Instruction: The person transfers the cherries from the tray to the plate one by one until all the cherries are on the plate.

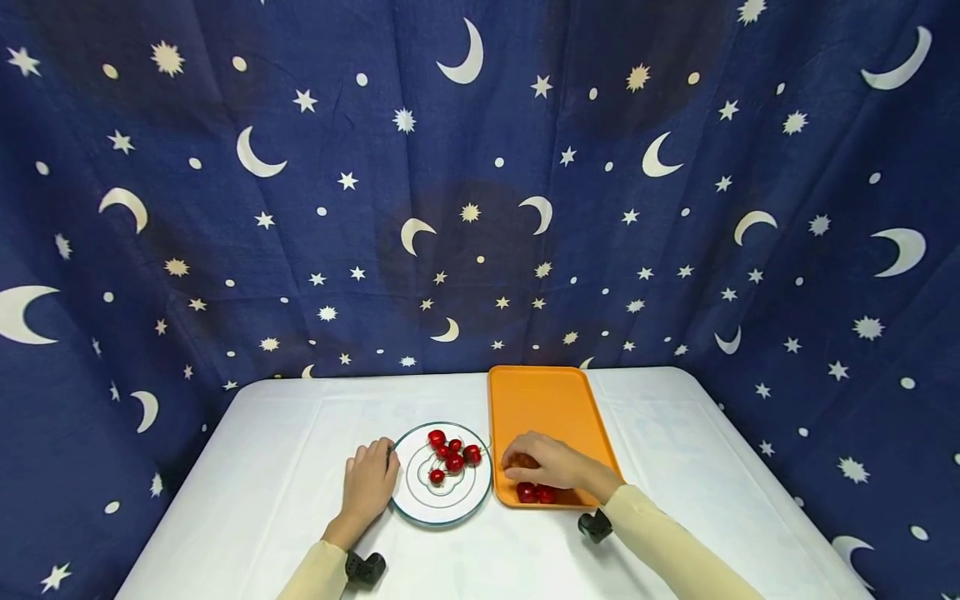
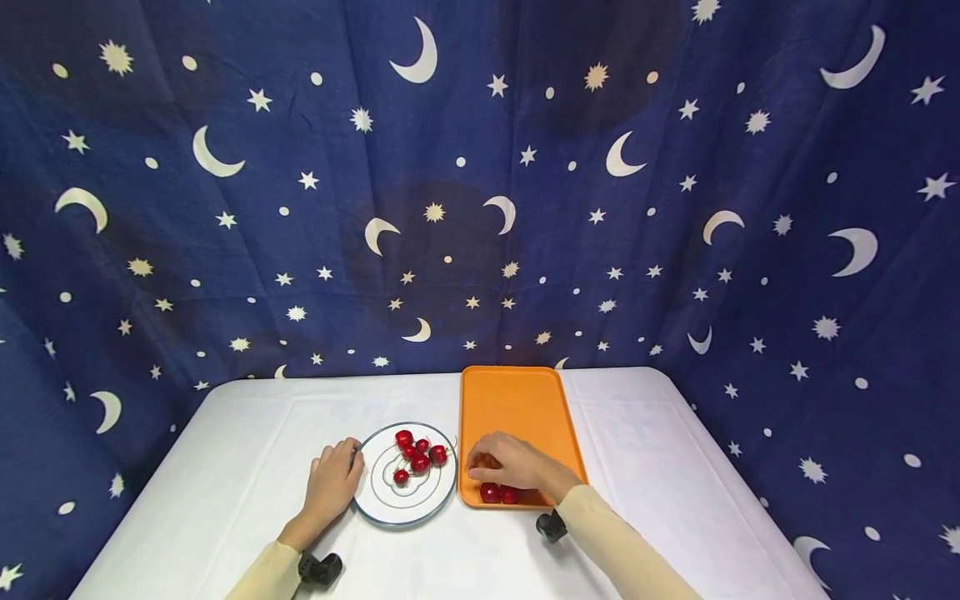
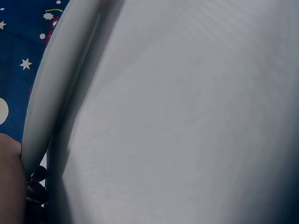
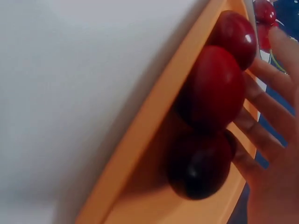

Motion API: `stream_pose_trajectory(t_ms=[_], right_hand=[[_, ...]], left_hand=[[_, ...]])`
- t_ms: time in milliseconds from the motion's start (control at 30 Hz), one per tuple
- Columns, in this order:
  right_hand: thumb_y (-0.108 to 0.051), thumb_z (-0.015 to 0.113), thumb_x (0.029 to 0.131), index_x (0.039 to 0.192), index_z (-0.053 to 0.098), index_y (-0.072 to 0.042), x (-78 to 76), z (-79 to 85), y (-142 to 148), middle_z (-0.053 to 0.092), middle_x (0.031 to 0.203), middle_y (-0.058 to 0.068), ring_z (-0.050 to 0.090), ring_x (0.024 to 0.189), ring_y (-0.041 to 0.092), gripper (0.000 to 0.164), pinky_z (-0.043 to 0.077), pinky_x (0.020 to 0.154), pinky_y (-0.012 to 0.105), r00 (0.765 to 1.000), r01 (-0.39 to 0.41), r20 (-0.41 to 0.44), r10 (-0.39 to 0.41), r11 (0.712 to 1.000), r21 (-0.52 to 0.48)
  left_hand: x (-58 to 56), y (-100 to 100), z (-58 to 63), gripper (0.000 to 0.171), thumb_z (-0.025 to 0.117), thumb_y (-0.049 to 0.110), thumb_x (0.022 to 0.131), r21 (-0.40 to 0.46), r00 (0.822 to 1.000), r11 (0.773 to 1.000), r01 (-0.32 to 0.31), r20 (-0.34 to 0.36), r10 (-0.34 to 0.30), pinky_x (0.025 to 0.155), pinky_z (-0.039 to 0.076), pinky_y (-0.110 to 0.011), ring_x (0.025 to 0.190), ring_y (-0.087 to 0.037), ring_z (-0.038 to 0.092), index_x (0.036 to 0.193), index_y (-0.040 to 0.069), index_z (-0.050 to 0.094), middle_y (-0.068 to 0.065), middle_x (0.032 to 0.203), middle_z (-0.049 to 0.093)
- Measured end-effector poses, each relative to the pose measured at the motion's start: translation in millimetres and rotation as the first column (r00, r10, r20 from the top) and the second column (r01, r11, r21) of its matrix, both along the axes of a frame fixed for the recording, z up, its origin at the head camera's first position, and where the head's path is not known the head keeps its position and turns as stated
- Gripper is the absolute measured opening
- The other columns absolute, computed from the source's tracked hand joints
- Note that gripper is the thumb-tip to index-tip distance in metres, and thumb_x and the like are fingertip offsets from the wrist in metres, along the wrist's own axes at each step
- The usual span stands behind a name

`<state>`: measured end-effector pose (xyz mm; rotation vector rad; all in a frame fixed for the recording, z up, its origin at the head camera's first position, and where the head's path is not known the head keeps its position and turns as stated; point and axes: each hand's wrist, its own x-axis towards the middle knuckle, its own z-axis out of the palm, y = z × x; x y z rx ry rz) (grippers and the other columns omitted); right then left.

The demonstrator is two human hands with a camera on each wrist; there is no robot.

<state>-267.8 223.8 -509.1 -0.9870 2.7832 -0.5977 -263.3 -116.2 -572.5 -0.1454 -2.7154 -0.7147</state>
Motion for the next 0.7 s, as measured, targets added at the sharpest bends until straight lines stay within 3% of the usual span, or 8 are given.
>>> stream_pose_trajectory(t_ms=[167,400,567,700], right_hand=[[-0.049,0.069,0.095,0.119,0.071,-0.022,3.8,2.7,4,0.07,0.116,-0.007,0.055,0.104,0.012,0.036,0.047,0.093,0.029,0.998,-0.028,0.048,0.028,0.999,0.015],[-0.046,0.074,0.091,0.122,0.069,-0.021,7.4,10.2,9,0.07,0.119,-0.005,0.057,0.106,0.016,0.039,0.048,0.096,0.028,0.994,-0.095,0.065,0.093,0.995,0.026],[-0.044,0.075,0.091,0.122,0.069,-0.022,8.3,13.7,12,0.069,0.121,-0.005,0.057,0.106,0.015,0.038,0.047,0.097,0.029,0.993,-0.089,0.085,0.086,0.995,0.041],[-0.043,0.077,0.089,0.121,0.069,-0.025,7.6,12.7,14,0.068,0.12,-0.009,0.057,0.107,0.013,0.037,0.048,0.099,0.03,0.993,-0.076,0.09,0.071,0.995,0.061]], left_hand=[[-0.3,0,-0.7,0.018,0.053,0.02,0.102,-0.003,1.0,1.0,-0.003,0.0,0.003,0.072,0.031,-0.035,0.086,-0.024,0.052,0.109,0.008,0.065,-0.009,0.104,0.071],[1.1,0,0.5,0.018,0.054,0.02,0.102,0.013,1.0,1.0,-0.005,-0.012,0.005,0.072,0.031,-0.036,0.086,-0.024,0.052,0.108,0.008,0.065,-0.01,0.104,0.071],[1.5,1,-0.7,0.017,0.055,0.02,0.1,0.019,0.999,1.0,-0.011,-0.049,0.012,0.071,0.03,-0.034,0.084,-0.024,0.051,0.105,0.007,0.065,-0.01,0.101,0.071],[0.2,0,-0.1,0.018,0.054,0.02,0.102,0.013,1.0,1.0,-0.005,-0.009,0.005,0.072,0.031,-0.035,0.085,-0.024,0.052,0.108,0.008,0.065,-0.01,0.104,0.072]])
